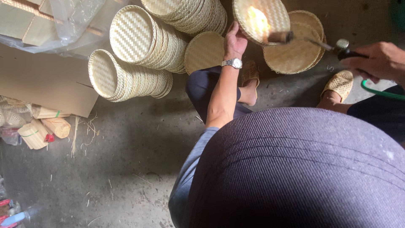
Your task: The person uses a blowtorch to apply heat to the surface of woven baskets. They pick up each basket, move the flame over it, and then place it back down, repeating the process for multiple items.
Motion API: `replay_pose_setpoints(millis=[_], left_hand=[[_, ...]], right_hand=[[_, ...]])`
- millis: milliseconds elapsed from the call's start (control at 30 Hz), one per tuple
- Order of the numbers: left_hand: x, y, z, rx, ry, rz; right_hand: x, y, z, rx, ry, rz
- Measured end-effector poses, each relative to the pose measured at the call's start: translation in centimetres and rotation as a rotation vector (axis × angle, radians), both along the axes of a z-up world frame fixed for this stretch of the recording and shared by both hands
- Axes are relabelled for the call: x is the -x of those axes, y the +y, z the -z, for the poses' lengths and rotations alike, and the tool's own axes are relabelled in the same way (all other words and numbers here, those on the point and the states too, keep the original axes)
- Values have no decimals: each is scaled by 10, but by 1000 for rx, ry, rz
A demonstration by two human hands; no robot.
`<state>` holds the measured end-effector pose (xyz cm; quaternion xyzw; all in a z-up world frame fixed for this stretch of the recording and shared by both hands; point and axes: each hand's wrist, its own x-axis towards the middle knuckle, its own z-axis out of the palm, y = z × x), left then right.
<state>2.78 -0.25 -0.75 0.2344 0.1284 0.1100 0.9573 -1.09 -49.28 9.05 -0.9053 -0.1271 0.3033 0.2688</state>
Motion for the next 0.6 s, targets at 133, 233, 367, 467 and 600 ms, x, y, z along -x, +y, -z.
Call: replay_pose_setpoints(millis=[133,233,367,467,600], left_hand=[[1,15,-5,-80,-63,43],[6,14,-10,-192,-51,124],[3,6,-30,-314,-59,217],[-1,14,-58,-498,-77,226],[2,49,-94,-760,-136,115]], right_hand=[[-17,10,3,71,25,102],[-22,19,-15,-55,-139,182],[-17,35,-44,-232,-142,83],[-18,37,-55,-165,-154,37],[-29,45,-43,-98,-156,66]])
